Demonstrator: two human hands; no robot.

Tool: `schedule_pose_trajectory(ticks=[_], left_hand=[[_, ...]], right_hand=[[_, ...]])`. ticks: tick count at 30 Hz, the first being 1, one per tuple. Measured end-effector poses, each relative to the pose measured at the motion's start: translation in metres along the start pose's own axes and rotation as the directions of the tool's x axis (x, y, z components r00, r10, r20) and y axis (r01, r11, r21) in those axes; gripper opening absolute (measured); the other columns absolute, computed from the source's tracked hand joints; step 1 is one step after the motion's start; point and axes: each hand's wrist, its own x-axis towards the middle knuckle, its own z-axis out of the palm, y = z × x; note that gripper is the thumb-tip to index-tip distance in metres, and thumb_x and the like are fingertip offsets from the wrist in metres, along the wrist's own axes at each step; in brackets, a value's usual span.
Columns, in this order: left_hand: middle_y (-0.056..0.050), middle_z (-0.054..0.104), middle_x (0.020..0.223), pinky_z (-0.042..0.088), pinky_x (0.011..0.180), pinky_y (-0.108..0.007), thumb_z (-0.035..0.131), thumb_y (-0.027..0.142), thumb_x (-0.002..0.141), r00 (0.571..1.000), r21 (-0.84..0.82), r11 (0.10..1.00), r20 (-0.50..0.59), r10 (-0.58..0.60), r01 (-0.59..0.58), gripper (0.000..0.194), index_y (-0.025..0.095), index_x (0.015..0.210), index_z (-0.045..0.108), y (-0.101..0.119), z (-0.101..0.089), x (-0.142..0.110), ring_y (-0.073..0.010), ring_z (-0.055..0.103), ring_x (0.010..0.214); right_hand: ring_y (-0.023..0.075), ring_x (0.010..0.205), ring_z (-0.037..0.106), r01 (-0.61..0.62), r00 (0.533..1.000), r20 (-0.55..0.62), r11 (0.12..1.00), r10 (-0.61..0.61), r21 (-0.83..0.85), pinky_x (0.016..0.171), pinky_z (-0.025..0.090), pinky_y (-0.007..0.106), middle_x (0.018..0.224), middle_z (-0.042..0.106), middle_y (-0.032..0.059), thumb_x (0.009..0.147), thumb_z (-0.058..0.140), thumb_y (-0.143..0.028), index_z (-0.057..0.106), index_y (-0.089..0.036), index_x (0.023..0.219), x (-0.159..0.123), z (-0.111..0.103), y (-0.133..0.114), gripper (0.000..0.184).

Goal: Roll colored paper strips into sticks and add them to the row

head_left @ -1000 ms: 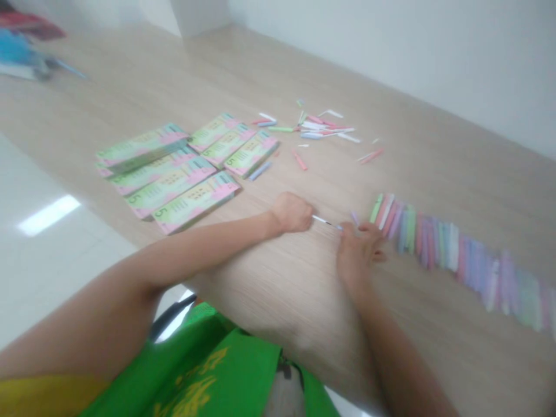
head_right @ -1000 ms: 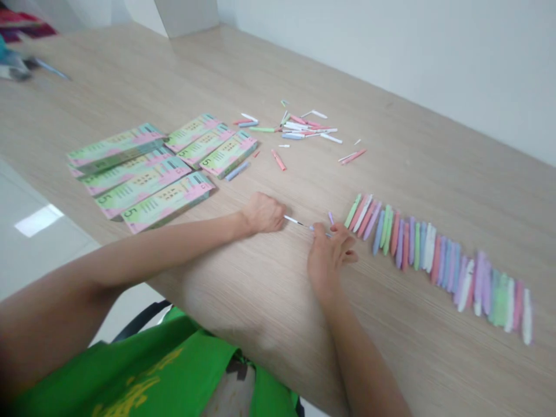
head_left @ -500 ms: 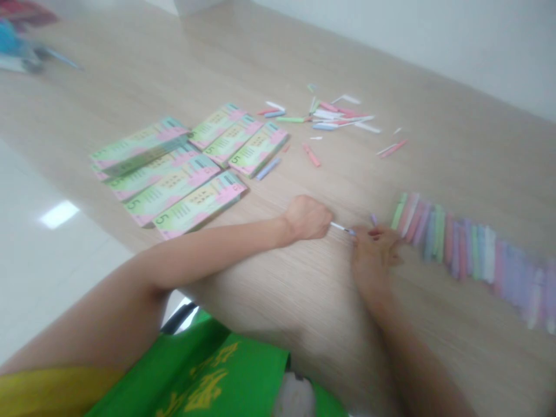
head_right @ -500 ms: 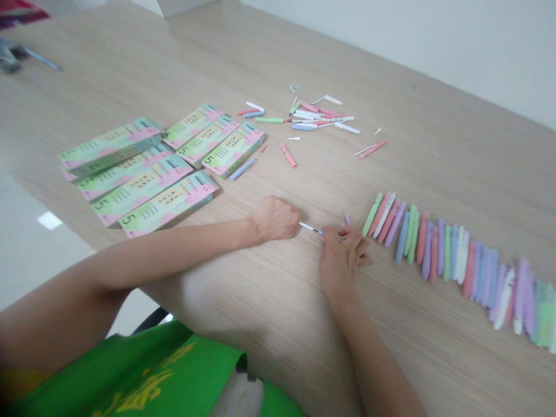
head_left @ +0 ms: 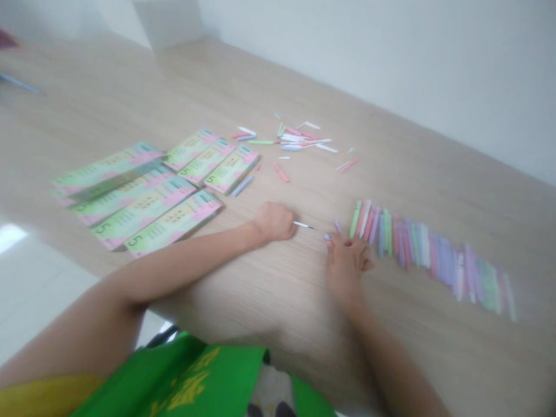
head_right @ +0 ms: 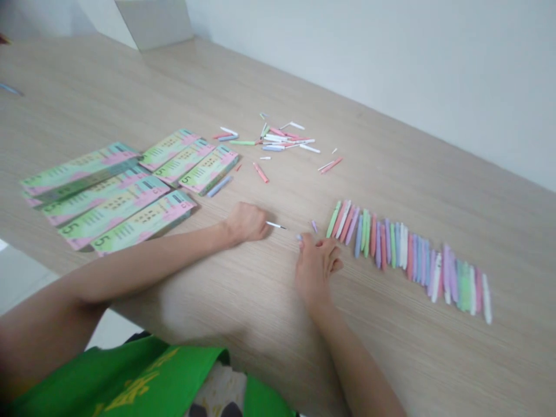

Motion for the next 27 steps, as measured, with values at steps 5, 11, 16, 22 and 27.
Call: schedule_pose_trajectory(ticks=[5, 11, 16, 22, 27], left_hand=[[-0.01, 0.066, 0.067, 0.036, 0.057, -0.028, 0.037, 0.029, 0.082, 0.989, -0.19, 0.979, -0.143, 0.041, -0.068, 0.034, 0.015, 0.073, 0.066, -0.027, 0.003, 0.005, -0.0189, 0.059, 0.061], [-0.001, 0.049, 0.054, 0.032, 0.056, -0.025, 0.033, 0.021, 0.078, 0.95, -0.498, 0.851, -0.312, 0.005, -0.168, 0.026, 0.017, 0.058, 0.049, -0.042, 0.009, 0.01, -0.0112, 0.042, 0.053], [-0.001, 0.049, 0.054, 0.031, 0.057, -0.025, 0.035, 0.022, 0.079, 0.941, -0.474, 0.856, -0.337, 0.038, -0.205, 0.026, 0.018, 0.057, 0.048, -0.041, 0.012, 0.011, -0.0116, 0.041, 0.052], [-0.007, 0.062, 0.065, 0.032, 0.059, -0.028, 0.038, 0.027, 0.082, 0.93, -0.293, 0.947, -0.367, 0.017, -0.133, 0.027, 0.017, 0.071, 0.061, -0.036, 0.014, 0.008, -0.0171, 0.055, 0.061], [-0.01, 0.067, 0.075, 0.035, 0.061, -0.029, 0.034, 0.031, 0.087, 0.905, -0.298, 0.947, -0.358, -0.23, 0.122, 0.034, 0.016, 0.085, 0.064, -0.035, 0.011, 0.002, -0.0215, 0.062, 0.071]], right_hand=[[0.0144, 0.064, 0.04, -0.178, 0.984, 0.045, 0.904, 0.174, 0.388, 0.059, 0.03, 0.029, 0.069, 0.043, -0.0013, 0.093, 0.036, -0.042, 0.052, -0.018, 0.078, 0.018, -0.005, 0.016, 0.033], [0.0101, 0.054, 0.039, -0.48, 0.852, 0.246, 0.503, 0.461, 0.719, 0.049, 0.031, 0.024, 0.062, 0.038, -0.0069, 0.082, 0.047, -0.055, 0.045, -0.021, 0.074, 0.016, 0.002, 0.003, 0.035], [0.0083, 0.048, 0.032, -0.534, 0.791, 0.339, 0.305, 0.51, 0.788, 0.045, 0.028, 0.022, 0.06, 0.032, -0.0085, 0.08, 0.05, -0.054, 0.045, -0.021, 0.076, 0.016, 0.007, -0.005, 0.033], [0.0151, 0.067, 0.047, -0.26, 0.937, -0.015, 0.723, 0.35, 0.64, 0.064, 0.039, 0.029, 0.071, 0.046, -0.0017, 0.089, 0.033, -0.05, 0.041, -0.022, 0.08, 0.031, 0.042, -0.02, 0.03], [0.0197, 0.085, 0.052, -0.153, 0.98, -0.032, 0.845, 0.196, 0.512, 0.079, 0.038, 0.034, 0.085, 0.056, 0.0049, 0.09, 0.036, -0.042, 0.045, -0.021, 0.086, 0.044, 0.063, -0.04, 0.023]])
